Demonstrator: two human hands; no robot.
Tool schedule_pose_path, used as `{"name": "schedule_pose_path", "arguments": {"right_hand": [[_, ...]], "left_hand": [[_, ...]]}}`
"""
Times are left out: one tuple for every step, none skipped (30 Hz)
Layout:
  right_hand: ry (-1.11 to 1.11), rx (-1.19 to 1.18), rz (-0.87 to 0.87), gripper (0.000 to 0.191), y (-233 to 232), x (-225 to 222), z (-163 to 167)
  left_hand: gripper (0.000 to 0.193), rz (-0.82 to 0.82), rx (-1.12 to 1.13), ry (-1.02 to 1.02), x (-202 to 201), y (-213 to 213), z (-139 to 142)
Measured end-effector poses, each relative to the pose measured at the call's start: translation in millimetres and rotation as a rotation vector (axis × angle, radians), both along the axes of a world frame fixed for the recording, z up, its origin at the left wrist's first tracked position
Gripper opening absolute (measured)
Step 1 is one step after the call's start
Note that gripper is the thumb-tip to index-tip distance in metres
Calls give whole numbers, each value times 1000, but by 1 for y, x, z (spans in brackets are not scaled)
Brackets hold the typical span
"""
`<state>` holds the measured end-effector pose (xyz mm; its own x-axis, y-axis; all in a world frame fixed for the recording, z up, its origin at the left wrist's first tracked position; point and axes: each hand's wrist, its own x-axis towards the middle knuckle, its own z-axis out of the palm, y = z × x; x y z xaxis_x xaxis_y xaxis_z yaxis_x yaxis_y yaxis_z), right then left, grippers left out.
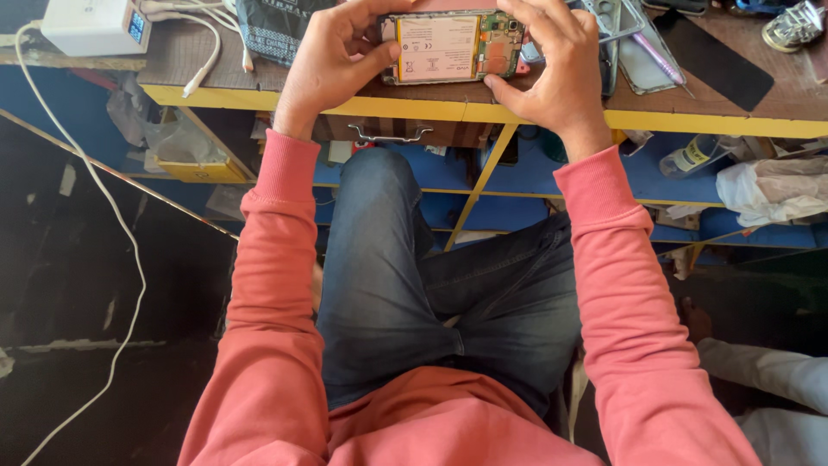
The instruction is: The person disassembles a smartphone, removes the back cover, and uses a plastic tool to pry out a small component near the charging port. They then open a new replacement part package and prepare to install it.
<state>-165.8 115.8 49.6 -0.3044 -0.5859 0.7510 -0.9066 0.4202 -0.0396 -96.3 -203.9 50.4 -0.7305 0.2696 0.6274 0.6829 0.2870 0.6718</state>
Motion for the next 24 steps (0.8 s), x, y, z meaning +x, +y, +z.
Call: {"name": "schedule_pose_path", "arguments": {"right_hand": [[-36, -2, 1, 71, -1, 1, 1], [-72, -5, 1, 71, -1, 1, 1], [-59, -15, 20, 72, -2, 2, 3], [-44, -24, 39, 72, -2, 1, 4], [-31, -34, 58, 72, -1, 2, 5], [-58, -62, 90, 70, 0, 3, 7], [-83, -88, 122, 69, 1, 3, 8], [-108, -112, 155, 69, 4, 3, 9], [-139, -144, 165, 66, 9, 4, 11], [-171, -176, 174, 64, 14, 6, 11], [-208, -210, 184, 62, 20, 12, 10], [-333, -299, 229, 65, 27, 19, 9], [-457, -387, 276, 69, 35, 27, 7], [-589, -499, 351, 72, 40, 39, 2], [-711, -623, 429, 75, 44, 51, -4], [-838, -773, 534, 79, 47, 70, -12], [-965, -886, 590, 86, 48, 85, -19], [-1084, -1013, 644, 92, 49, 100, -26], [-1202, -1103, 644, 102, 48, 113, -33], [-1318, -1198, 640, 113, 47, 124, -39], [-1272, -1093, 668, 119, 49, 133, -44], [-1228, -988, 693, 124, 51, 142, -47], [-1181, -884, 718, 130, 54, 148, -49], [-1171, -919, 685, 132, 58, 150, -49]], "left_hand": [[40, -2, 13, -6, -1, 0, 0], [39, -5, 26, -12, -1, -1, 0], [37, 12, 27, -30, -1, 0, 1], [35, 28, 29, -46, -1, 0, 3], [34, 44, 29, -64, 0, 2, 6], [34, 44, 43, -77, 2, 4, 9], [34, 43, 58, -89, 4, 8, 12], [34, 44, 75, -101, 8, 12, 14], [34, 53, 84, -100, 13, 17, 16], [35, 62, 93, -100, 19, 23, 17], [35, 72, 102, -104, 27, 30, 17], [35, 46, 213, -185, 37, 40, 15], [35, 21, 325, -264, 47, 51, 12], [36, -5, 436, -342, 57, 62, 9], [36, -13, 495, -393, 69, 74, 6], [37, -22, 557, -446, 82, 86, 1], [38, -33, 617, -499, 93, 99, -3], [39, -55, 671, -536, 100, 113, -6], [39, -79, 725, -574, 106, 127, -9], [39, -104, 777, -615, 110, 140, -11], [39, -125, 788, -609, 113, 152, -12], [39, -144, 800, -605, 116, 163, -13], [39, -163, 811, -599, 119, 171, -12], [40, -188, 810, -624, 120, 177, -10]]}}
